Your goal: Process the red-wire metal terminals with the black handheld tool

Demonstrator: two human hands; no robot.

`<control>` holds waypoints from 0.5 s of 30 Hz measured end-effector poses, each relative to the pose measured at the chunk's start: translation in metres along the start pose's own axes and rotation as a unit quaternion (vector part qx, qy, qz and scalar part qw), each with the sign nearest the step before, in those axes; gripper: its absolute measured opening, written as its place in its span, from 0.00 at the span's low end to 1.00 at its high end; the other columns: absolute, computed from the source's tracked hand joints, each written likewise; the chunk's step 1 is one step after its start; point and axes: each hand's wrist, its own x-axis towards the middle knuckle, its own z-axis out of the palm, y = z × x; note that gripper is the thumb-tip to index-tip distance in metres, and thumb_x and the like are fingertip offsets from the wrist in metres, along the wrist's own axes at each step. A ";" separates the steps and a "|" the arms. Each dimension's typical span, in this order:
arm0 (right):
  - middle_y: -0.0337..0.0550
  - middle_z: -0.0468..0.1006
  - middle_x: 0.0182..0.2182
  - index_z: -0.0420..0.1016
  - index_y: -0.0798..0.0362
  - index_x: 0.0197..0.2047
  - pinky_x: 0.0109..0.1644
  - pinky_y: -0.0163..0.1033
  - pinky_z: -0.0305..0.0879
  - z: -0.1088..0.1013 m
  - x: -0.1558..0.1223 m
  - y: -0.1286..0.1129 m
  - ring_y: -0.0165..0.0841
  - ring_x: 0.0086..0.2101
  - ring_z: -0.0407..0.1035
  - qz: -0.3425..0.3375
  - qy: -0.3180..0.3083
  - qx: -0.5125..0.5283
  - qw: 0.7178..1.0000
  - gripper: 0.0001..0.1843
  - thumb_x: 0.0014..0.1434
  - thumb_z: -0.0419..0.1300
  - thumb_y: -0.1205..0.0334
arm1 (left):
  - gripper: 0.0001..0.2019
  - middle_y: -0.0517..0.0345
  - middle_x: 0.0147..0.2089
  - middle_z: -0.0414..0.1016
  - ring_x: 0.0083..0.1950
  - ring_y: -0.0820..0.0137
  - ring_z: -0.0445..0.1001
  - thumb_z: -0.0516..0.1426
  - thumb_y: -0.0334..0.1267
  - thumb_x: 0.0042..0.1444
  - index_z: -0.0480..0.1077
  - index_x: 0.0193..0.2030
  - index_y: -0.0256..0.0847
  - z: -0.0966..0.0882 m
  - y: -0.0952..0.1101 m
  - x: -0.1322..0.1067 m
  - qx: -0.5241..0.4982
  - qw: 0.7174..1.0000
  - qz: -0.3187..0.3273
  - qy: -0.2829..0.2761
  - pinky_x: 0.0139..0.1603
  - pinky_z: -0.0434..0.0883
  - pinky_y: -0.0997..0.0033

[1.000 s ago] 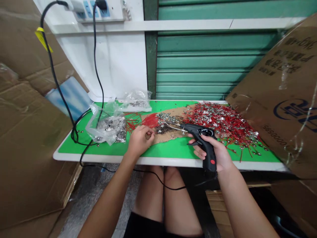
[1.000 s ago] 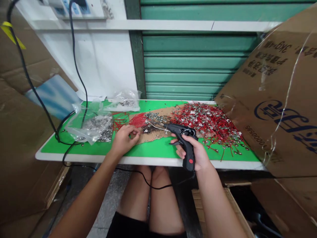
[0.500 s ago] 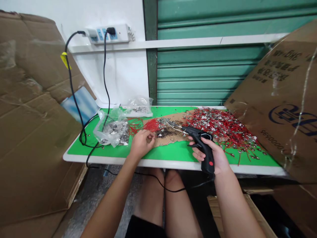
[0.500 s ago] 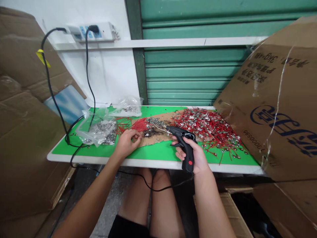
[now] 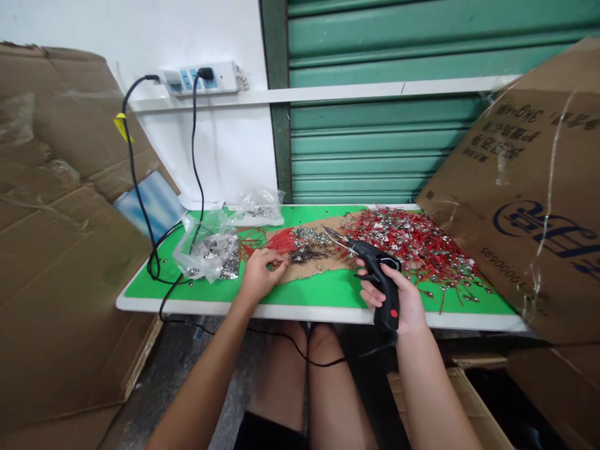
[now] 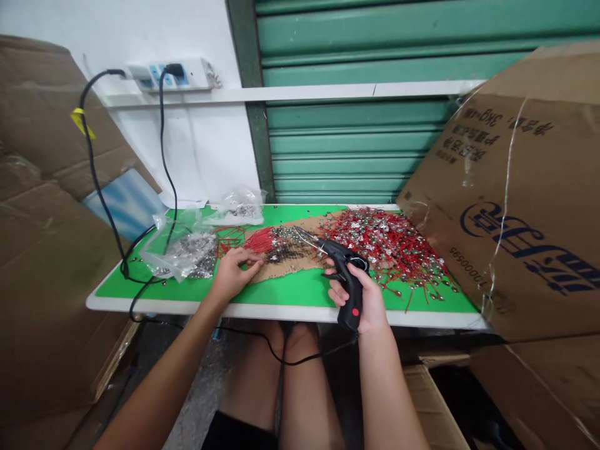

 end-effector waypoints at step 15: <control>0.41 0.76 0.32 0.75 0.57 0.47 0.17 0.27 0.61 -0.001 -0.008 0.003 0.22 0.17 0.52 -0.091 0.007 0.118 0.989 0.14 0.59 0.60 0.61 | 0.15 0.55 0.40 0.80 0.38 0.71 0.75 0.62 0.35 0.56 0.77 0.50 0.38 0.061 0.105 0.066 -0.152 0.984 -0.004 -0.090 0.42 0.73 0.69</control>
